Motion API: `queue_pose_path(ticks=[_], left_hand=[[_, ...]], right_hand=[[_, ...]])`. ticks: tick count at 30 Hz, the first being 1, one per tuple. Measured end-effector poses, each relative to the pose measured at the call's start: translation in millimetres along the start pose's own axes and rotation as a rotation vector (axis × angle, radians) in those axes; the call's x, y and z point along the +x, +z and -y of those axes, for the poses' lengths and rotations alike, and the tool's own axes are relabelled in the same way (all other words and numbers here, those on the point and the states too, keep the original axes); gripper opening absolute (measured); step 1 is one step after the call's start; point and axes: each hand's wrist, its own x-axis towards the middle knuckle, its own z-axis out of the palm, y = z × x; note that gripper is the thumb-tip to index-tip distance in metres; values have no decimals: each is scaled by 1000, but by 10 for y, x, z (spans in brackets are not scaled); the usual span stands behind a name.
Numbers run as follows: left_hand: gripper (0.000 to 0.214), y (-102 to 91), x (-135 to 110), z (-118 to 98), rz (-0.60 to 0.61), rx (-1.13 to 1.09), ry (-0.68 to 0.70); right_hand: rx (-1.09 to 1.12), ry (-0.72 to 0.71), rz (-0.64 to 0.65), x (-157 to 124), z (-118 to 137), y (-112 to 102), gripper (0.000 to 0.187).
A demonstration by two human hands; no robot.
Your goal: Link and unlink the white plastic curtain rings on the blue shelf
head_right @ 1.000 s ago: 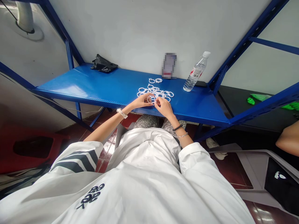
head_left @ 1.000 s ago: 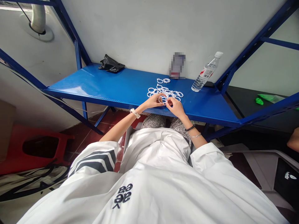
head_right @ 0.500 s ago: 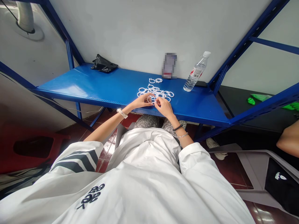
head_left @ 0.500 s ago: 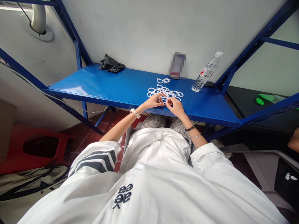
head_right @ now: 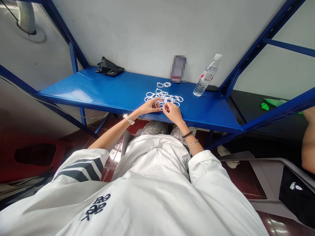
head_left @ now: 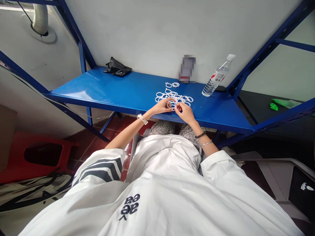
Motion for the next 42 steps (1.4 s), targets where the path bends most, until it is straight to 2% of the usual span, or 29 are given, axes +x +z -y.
queue_pose_path(ticks=[18,42], left_hand=[[61,-1,5,9,5,-12,1],[65,8,5,20,5,5,0]], right_hand=[[-5,12,17,2,13,-2,10],[-16,-20,-6,-1,-10,14,14]])
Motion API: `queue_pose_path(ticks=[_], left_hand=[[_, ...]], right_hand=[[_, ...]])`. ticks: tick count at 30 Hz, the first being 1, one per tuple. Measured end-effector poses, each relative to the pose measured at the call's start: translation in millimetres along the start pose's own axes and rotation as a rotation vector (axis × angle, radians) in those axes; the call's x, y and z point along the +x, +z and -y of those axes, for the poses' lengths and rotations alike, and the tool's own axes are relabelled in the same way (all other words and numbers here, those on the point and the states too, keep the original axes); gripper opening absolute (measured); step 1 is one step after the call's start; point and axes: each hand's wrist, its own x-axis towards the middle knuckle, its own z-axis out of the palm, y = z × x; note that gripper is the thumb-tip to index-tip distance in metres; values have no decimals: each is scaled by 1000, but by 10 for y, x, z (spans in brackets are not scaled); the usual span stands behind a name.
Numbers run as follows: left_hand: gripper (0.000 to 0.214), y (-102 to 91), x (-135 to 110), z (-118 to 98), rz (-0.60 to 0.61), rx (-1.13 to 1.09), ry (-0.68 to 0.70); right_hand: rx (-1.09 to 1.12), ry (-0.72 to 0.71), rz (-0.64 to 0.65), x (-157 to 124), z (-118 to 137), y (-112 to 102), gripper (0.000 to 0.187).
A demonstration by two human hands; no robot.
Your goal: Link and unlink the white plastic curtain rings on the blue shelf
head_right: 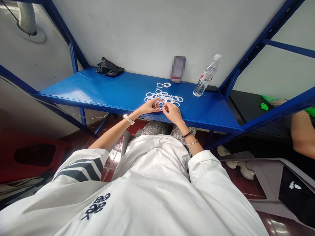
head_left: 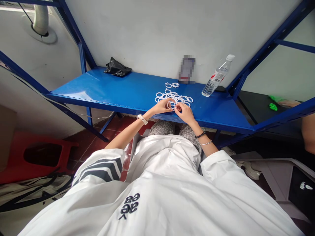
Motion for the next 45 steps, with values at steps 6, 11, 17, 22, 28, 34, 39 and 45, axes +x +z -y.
queue_pose_path(ticks=[6,11,17,22,28,34,39,45], left_hand=[[61,-1,-4,-8,-3,0,0],[58,0,-5,1,-3,4,-1],[59,0,-2,2,-1,-4,-4],[59,-7,-2,-3,6,-7,-5],[59,-10,-4,-15,4,-6,-4],[58,-11,-4,-23,1,-3,-8],[58,-14,-12,-44,5,-8,-6],[56,-14,-9,-41,7,-12,-6]], right_hand=[[-13,3,4,0,7,0,10],[-15,-3,3,-3,9,3,10],[-16,-2,11,0,17,-7,14],[-12,-4,13,2,25,-18,16],[-13,-4,17,2,20,-15,19],[-11,-9,10,4,20,-16,22],[-10,-3,10,5,22,-13,21],[-11,-5,12,6,23,-14,16]])
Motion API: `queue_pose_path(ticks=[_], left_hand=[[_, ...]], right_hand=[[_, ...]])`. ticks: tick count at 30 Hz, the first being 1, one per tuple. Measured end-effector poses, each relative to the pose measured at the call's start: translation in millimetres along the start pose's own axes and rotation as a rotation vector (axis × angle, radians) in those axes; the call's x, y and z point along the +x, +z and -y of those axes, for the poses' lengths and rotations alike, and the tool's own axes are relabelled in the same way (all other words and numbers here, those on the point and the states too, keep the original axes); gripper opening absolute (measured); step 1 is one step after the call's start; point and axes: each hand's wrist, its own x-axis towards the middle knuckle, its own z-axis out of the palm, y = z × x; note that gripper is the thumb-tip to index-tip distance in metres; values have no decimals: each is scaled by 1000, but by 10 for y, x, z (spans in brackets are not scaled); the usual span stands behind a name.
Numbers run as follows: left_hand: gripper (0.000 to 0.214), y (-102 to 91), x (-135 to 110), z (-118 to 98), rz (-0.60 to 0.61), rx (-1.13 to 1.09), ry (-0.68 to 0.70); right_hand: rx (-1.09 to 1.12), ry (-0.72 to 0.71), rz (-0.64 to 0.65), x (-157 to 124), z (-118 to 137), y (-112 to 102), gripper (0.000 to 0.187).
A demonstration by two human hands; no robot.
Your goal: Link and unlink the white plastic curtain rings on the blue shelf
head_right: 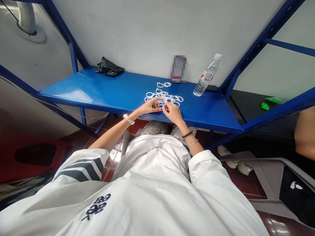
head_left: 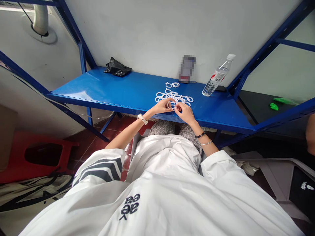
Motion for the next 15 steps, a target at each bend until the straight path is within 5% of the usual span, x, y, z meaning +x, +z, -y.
queue_pose_path(ticks=[15], left_hand=[[56,1,1,2,-7,7,-14]], right_hand=[[6,3,10,0,14,-9,18]])
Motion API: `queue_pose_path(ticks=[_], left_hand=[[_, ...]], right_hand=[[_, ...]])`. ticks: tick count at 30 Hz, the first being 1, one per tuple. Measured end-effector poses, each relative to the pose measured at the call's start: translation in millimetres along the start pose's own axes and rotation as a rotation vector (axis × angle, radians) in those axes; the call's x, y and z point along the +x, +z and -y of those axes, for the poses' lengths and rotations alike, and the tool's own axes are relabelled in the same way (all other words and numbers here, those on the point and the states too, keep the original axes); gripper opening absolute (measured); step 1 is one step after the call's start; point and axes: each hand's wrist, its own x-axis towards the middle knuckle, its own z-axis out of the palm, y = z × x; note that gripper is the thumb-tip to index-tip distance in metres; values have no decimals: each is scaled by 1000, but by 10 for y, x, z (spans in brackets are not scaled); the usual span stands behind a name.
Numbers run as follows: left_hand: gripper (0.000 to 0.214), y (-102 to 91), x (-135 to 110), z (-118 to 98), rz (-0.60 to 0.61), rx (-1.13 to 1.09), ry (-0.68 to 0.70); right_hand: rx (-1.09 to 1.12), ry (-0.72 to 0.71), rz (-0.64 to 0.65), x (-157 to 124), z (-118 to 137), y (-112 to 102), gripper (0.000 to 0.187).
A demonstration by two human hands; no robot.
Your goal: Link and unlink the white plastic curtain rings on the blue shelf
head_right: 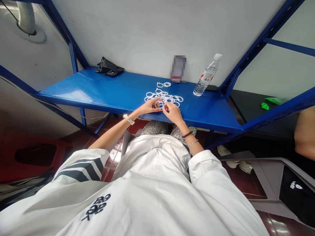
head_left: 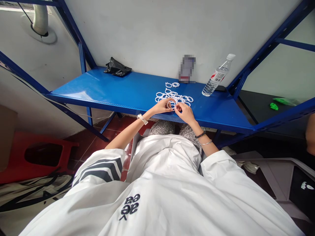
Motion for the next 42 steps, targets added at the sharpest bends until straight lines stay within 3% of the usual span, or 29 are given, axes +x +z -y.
queue_pose_path(ticks=[42], left_hand=[[57,10,-4,1,-6,8,13]], right_hand=[[-41,-14,-1,-7,4,7,14]])
